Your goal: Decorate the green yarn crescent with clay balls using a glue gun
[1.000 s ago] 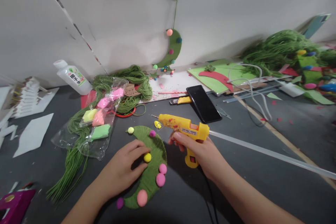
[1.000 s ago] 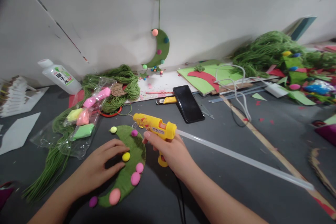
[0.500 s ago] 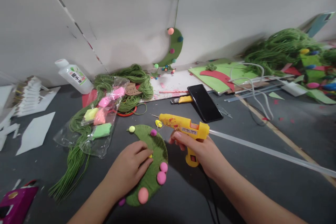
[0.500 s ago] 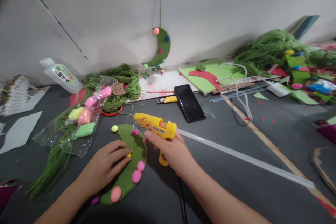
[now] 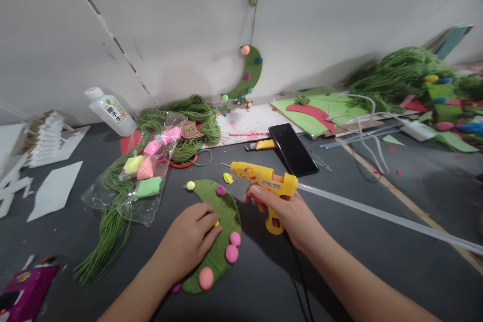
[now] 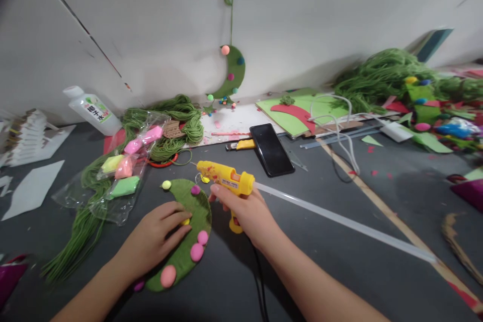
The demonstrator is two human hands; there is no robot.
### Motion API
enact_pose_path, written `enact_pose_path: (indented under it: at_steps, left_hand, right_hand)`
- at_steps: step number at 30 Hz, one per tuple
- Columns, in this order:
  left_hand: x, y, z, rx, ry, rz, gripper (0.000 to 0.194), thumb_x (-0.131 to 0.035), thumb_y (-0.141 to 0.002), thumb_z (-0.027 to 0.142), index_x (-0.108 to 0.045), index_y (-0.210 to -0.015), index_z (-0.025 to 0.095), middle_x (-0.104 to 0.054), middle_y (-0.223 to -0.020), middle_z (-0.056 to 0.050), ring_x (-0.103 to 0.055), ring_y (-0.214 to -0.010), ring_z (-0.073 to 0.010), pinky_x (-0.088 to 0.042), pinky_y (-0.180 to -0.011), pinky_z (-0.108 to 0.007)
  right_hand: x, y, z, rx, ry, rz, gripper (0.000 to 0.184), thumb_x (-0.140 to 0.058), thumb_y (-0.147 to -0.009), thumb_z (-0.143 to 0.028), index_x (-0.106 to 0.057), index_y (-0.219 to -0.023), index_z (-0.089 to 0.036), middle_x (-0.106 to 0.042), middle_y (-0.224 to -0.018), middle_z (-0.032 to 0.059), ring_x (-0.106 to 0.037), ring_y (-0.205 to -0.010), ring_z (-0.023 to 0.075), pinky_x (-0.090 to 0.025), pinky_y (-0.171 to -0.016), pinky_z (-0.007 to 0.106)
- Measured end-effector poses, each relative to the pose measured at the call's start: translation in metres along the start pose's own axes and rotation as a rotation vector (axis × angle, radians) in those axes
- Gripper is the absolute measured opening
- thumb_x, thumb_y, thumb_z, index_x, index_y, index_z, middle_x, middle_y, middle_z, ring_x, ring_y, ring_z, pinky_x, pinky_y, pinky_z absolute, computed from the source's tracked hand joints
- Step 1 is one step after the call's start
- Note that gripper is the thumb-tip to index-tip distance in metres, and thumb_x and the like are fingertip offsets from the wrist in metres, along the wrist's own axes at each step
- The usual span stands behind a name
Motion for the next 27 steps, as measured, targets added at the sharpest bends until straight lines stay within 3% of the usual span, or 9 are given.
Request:
enact_pose_path:
  at_steps: [3,8,11,14,18,21,27]
  left_hand:
    - [0.002,0.000,0.000,0.012,0.010,0.009,0.021,-0.052,-0.088,0.023,-0.064,-0.103,0.014,-0.065,-0.095,-0.011,-0.062,-0.087,-0.0225,-0.053,-0.080,-0.040]
    - [0.000,-0.001,0.002,0.009,0.023,-0.003,0.019,-0.049,-0.089,0.019,-0.067,-0.093,0.017,-0.066,-0.091,-0.008,-0.062,-0.085,-0.0211,-0.052,-0.079,-0.037]
    - [0.003,0.000,0.000,0.031,0.039,0.019,0.020,-0.054,-0.087,0.027,-0.066,-0.100,0.019,-0.067,-0.094,-0.007,-0.063,-0.086,-0.0201,-0.052,-0.080,-0.035]
    - [0.015,0.002,-0.011,0.093,0.063,0.084,0.023,-0.052,-0.088,0.032,-0.064,-0.103,0.019,-0.068,-0.097,-0.006,-0.063,-0.084,-0.0179,-0.051,-0.079,-0.032]
    - [0.037,0.005,-0.031,0.201,0.093,0.190,0.022,-0.046,-0.091,0.033,-0.063,-0.093,0.019,-0.068,-0.096,-0.007,-0.064,-0.087,-0.0186,-0.050,-0.081,-0.034]
    - [0.041,0.004,-0.034,0.207,0.132,0.149,0.019,-0.050,-0.088,0.031,-0.065,-0.090,0.020,-0.069,-0.092,-0.004,-0.064,-0.084,-0.0174,-0.051,-0.079,-0.031]
    - [0.023,0.001,-0.009,0.169,0.166,0.046,0.014,-0.057,-0.084,0.028,-0.067,-0.087,0.019,-0.066,-0.087,-0.002,-0.062,-0.078,-0.0150,-0.050,-0.072,-0.027]
  right_hand:
    - [-0.001,0.000,-0.004,0.031,-0.016,0.003,0.029,-0.062,-0.075,-0.045,-0.067,-0.070,-0.017,-0.062,-0.068,0.0026,-0.046,-0.060,0.0145,-0.035,-0.057,0.028]
    - [-0.003,0.001,-0.007,0.062,-0.057,0.013,0.026,-0.063,-0.075,-0.041,-0.066,-0.069,-0.016,-0.064,-0.069,0.0029,-0.045,-0.058,0.0132,-0.037,-0.057,0.027]
    - [-0.002,0.000,-0.007,0.059,-0.131,0.028,0.025,-0.067,-0.071,-0.041,-0.066,-0.068,-0.017,-0.065,-0.067,0.0023,-0.045,-0.056,0.0124,-0.037,-0.055,0.026]
    - [0.000,-0.002,-0.008,0.075,-0.190,0.032,0.025,-0.069,-0.070,-0.041,-0.065,-0.065,-0.017,-0.066,-0.066,0.0027,-0.046,-0.055,0.0124,-0.038,-0.054,0.025]
    - [0.005,-0.005,-0.009,0.096,-0.236,0.036,0.024,-0.068,-0.071,-0.042,-0.064,-0.071,-0.018,-0.066,-0.069,0.0028,-0.050,-0.056,0.0127,-0.040,-0.055,0.025]
    - [0.008,-0.006,-0.009,0.112,-0.271,0.049,0.024,-0.067,-0.073,-0.042,-0.064,-0.074,-0.018,-0.066,-0.071,0.0026,-0.053,-0.060,0.0137,-0.041,-0.056,0.025]
    - [0.004,-0.005,-0.009,0.162,-0.290,0.073,0.021,-0.068,-0.072,-0.038,-0.063,-0.073,-0.017,-0.065,-0.069,0.0024,-0.053,-0.060,0.0134,-0.041,-0.056,0.024]
Point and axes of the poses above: each hand's wrist, its own y-axis away from the middle knuckle, its own x-axis out of the back of the hand, z = x × y, the point moved 4 cm from there along -y, towards the middle knuckle
